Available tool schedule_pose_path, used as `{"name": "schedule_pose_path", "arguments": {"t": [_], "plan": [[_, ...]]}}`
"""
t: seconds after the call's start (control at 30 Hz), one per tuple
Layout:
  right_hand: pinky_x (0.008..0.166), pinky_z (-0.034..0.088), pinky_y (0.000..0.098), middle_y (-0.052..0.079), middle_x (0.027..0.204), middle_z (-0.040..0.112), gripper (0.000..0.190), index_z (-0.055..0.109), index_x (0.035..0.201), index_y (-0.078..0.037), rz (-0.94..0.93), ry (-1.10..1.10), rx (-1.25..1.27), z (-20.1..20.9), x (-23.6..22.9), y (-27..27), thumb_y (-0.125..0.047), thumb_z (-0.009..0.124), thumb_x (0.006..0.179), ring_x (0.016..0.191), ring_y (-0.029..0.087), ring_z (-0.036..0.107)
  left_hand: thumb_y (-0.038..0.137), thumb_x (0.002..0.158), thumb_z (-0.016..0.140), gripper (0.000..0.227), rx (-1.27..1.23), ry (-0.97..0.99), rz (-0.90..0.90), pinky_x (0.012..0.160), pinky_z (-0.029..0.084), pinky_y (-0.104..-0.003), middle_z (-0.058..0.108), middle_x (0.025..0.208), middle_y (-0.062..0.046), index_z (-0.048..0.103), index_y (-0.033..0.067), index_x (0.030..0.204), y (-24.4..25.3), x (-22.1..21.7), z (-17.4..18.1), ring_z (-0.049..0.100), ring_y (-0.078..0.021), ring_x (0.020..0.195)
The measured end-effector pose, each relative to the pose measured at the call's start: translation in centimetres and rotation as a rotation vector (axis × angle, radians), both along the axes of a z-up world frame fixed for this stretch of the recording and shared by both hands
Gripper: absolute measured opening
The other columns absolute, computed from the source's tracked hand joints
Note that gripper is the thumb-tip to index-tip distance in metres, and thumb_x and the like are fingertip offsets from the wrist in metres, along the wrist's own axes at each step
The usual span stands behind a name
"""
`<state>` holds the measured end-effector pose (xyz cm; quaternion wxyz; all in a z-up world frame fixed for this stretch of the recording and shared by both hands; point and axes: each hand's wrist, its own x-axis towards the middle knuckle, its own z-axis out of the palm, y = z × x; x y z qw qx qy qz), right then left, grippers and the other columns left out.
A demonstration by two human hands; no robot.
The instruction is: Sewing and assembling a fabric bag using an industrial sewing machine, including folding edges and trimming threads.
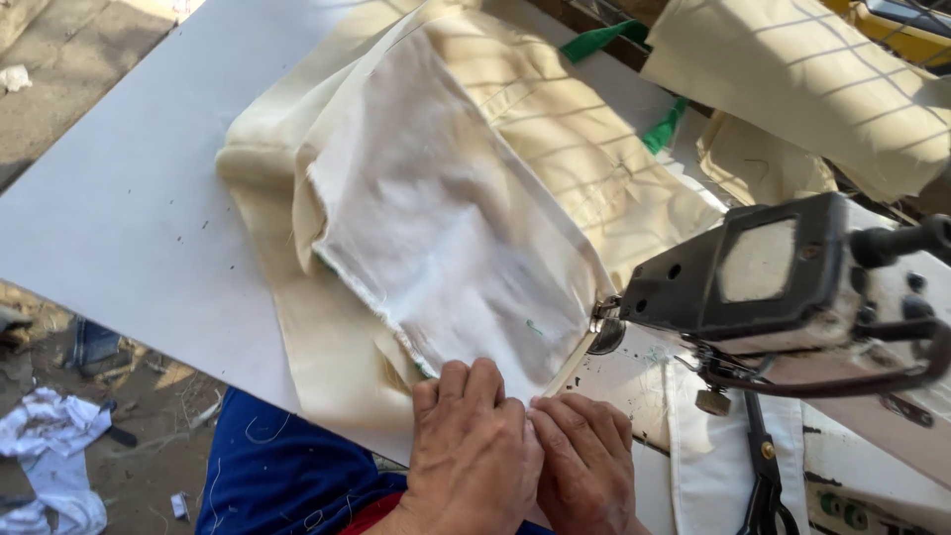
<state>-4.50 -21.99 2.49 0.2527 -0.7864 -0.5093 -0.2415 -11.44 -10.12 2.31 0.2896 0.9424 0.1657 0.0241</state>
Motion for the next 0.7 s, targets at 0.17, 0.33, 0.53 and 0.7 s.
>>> {"name": "schedule_pose_path", "arguments": {"t": [0.17,0.33,0.53,0.7], "plan": [[0.085,0.043,0.0315,0.005,0.096,0.074,0.033,0.070,0.089,-0.006,0.127,0.034,-0.010,0.5,0.9,-2.7,-0.015,0.041,0.102,0.090,0.023,0.072,0.026,0.080,0.059,0.023,0.175,-0.135,-0.407,0.076,0.039,-0.049,0.061,0.088,-0.006,0.078,0.0141,0.081,0.9,1.3,3.5,0.053,-0.0308,0.085],[0.087,0.048,0.0377,0.008,0.095,0.064,0.014,0.066,0.089,-0.005,0.201,0.064,-0.140,1.4,1.6,-5.4,-0.009,0.056,0.098,0.089,0.024,0.064,0.014,0.088,0.060,0.009,0.243,-0.553,-0.969,0.097,0.042,-0.045,0.061,0.099,-0.010,0.068,0.0094,0.089,5.3,6.7,3.6,0.056,-0.0310,0.101],[0.098,0.048,0.0410,0.009,0.116,0.074,0.017,0.071,0.105,-0.004,0.146,0.005,-0.206,1.0,0.9,-6.1,-0.013,0.058,0.102,0.111,0.025,0.072,0.018,0.103,0.046,0.030,0.248,-0.534,-1.127,0.108,0.040,-0.053,0.058,0.126,-0.019,0.063,0.0026,0.122,7.7,6.9,1.7,0.053,-0.0392,0.123],[0.099,0.048,0.0409,0.010,0.115,0.075,0.018,0.072,0.104,-0.003,0.128,0.006,-0.191,1.2,0.0,-5.7,-0.013,0.058,0.103,0.112,0.025,0.073,0.029,0.107,0.032,0.045,0.244,-0.379,-1.181,0.113,0.033,-0.053,0.057,0.147,-0.010,0.060,0.0130,0.139,8.2,6.8,0.9,0.049,-0.0450,0.136]]}}
